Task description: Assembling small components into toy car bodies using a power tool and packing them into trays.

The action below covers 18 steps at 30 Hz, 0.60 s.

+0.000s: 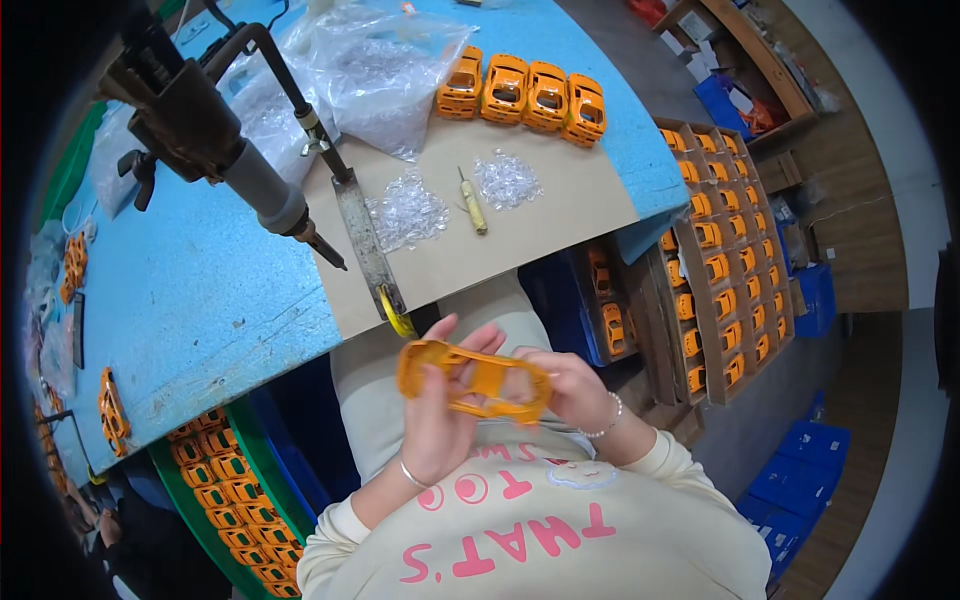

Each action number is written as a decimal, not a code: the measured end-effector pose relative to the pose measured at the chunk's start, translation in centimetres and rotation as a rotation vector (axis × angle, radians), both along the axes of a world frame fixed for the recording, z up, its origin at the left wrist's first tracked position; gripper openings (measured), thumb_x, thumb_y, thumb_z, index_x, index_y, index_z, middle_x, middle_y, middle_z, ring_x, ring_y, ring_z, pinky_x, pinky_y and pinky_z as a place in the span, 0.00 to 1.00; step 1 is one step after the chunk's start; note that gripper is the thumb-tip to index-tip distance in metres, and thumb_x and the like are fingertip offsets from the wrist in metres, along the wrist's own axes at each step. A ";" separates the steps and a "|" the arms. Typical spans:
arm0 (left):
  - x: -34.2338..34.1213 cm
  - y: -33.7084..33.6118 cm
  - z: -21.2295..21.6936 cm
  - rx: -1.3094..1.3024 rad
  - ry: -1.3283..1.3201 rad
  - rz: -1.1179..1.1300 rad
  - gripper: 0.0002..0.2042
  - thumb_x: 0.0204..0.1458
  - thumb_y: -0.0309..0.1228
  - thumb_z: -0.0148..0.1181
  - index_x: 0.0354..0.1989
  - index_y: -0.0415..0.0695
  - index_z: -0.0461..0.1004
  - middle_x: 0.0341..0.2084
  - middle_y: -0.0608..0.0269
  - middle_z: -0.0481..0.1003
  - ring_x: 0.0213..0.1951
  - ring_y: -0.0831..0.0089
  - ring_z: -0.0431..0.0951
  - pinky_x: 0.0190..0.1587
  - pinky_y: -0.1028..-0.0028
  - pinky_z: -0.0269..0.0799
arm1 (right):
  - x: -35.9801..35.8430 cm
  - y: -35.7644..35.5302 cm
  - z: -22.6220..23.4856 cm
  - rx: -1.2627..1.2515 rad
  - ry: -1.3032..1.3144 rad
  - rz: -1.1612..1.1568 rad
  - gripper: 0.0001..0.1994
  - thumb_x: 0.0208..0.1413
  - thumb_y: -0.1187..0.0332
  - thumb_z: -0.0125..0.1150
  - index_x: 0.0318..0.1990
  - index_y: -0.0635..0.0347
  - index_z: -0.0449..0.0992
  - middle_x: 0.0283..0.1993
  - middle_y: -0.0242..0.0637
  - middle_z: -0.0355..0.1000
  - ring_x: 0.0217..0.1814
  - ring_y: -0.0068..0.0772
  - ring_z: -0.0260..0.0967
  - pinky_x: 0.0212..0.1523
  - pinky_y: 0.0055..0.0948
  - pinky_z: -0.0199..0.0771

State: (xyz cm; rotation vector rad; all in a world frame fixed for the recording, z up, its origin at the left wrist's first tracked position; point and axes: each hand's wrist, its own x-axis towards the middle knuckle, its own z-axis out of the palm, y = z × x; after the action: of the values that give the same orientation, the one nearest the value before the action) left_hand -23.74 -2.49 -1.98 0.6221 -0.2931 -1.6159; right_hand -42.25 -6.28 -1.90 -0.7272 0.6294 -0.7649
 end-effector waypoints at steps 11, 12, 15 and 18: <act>3.9 1.5 -2.1 0.342 0.240 0.031 0.14 0.66 0.47 0.41 0.53 0.55 0.62 0.40 0.58 0.74 0.47 0.63 0.74 0.58 0.51 0.67 | -0.8 -16.6 -2.7 -1.180 1.369 -0.467 0.09 0.50 0.73 0.62 0.41 0.59 0.78 0.37 0.36 0.71 0.29 0.29 0.68 0.33 0.28 0.71; 4.0 1.6 -2.3 0.341 0.241 0.038 0.14 0.66 0.47 0.41 0.53 0.55 0.62 0.40 0.58 0.74 0.47 0.63 0.74 0.58 0.51 0.67 | -0.5 -16.8 -2.8 -1.114 1.384 -0.447 0.08 0.51 0.73 0.62 0.40 0.58 0.78 0.36 0.36 0.71 0.30 0.31 0.69 0.34 0.29 0.71; 4.2 1.7 -2.9 0.317 0.212 0.107 0.12 0.66 0.44 0.42 0.50 0.53 0.64 0.39 0.57 0.75 0.44 0.64 0.76 0.52 0.54 0.72 | 0.0 -16.9 -3.1 -0.984 1.413 -0.404 0.07 0.52 0.72 0.61 0.39 0.58 0.78 0.36 0.36 0.71 0.33 0.34 0.70 0.36 0.31 0.72; 4.3 1.6 -1.9 0.256 0.061 0.139 0.12 0.66 0.43 0.43 0.49 0.51 0.64 0.39 0.55 0.75 0.41 0.65 0.77 0.47 0.57 0.75 | 0.6 -16.1 -3.6 -1.164 1.502 -0.552 0.03 0.51 0.72 0.61 0.34 0.56 0.77 0.38 0.36 0.72 0.39 0.43 0.71 0.39 0.38 0.72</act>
State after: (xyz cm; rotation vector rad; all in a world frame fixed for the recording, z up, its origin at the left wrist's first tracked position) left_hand -19.45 -0.89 -3.90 0.7693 0.0032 -1.5467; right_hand -41.63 -22.35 -5.55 -2.3337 1.8220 -0.9878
